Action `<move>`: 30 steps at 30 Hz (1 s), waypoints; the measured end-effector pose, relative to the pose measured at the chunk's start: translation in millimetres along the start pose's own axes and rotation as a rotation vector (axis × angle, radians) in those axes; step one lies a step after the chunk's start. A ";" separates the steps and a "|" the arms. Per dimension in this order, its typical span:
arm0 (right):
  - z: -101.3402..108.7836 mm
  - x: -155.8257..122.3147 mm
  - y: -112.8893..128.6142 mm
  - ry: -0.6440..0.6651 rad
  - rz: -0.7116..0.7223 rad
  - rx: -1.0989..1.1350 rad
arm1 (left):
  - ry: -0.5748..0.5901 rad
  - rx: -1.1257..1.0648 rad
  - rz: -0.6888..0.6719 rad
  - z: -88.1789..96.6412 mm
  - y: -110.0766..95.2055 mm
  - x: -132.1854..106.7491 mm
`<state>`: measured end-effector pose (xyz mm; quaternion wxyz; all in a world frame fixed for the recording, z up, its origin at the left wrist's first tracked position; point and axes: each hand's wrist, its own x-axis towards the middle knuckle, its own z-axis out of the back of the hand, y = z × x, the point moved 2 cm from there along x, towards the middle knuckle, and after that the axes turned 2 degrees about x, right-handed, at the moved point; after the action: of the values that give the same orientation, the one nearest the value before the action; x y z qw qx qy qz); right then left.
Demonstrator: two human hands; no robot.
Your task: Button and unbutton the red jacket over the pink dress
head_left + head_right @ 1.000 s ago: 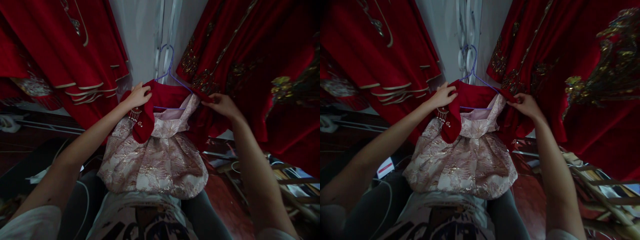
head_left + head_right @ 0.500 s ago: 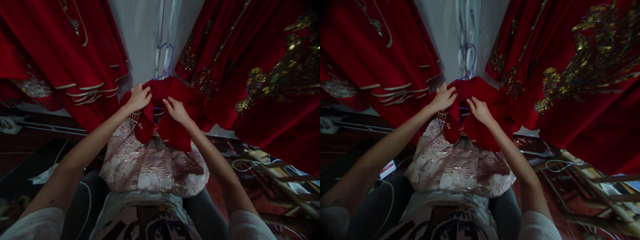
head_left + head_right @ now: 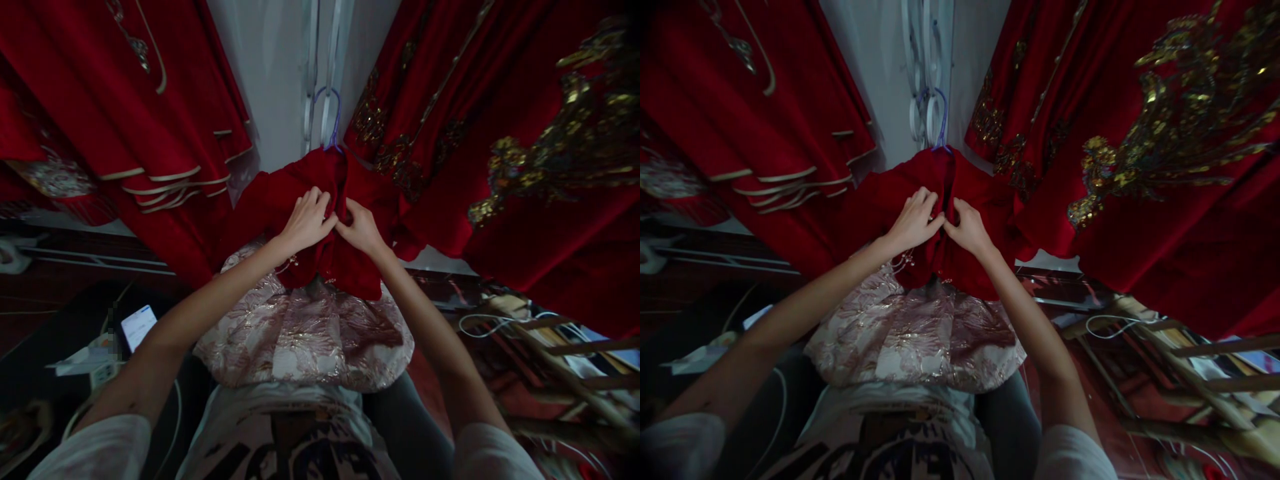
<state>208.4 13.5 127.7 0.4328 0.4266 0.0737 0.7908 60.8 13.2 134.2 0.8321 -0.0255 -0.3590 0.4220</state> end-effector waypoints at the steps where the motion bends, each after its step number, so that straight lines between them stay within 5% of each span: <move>1: 1.0 -2.9 -1.9 -0.031 -0.041 0.018 | -0.003 -0.028 0.019 -4.1 3.7 -2.3; 6: 2.4 -11.7 -15.3 -0.202 -0.220 0.260 | -0.100 -0.293 0.140 -27.7 26.1 -14.3; 12: -6.0 -13.4 -11.6 -0.122 -0.213 0.542 | -0.289 -0.647 0.288 -34.3 36.3 -15.2; 18: -18.9 -18.4 -8.5 -0.028 -0.186 0.644 | -0.230 -0.653 0.259 -25.6 37.6 -13.7; 30: -9.8 -22.7 2.8 -0.175 -0.219 0.494 | -0.074 -0.442 0.066 -4.6 23.8 -17.3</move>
<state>205.4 -2.8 109.0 0.4032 0.5754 0.2723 0.6574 40.7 17.3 112.6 0.7782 -0.2036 -0.4721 0.3608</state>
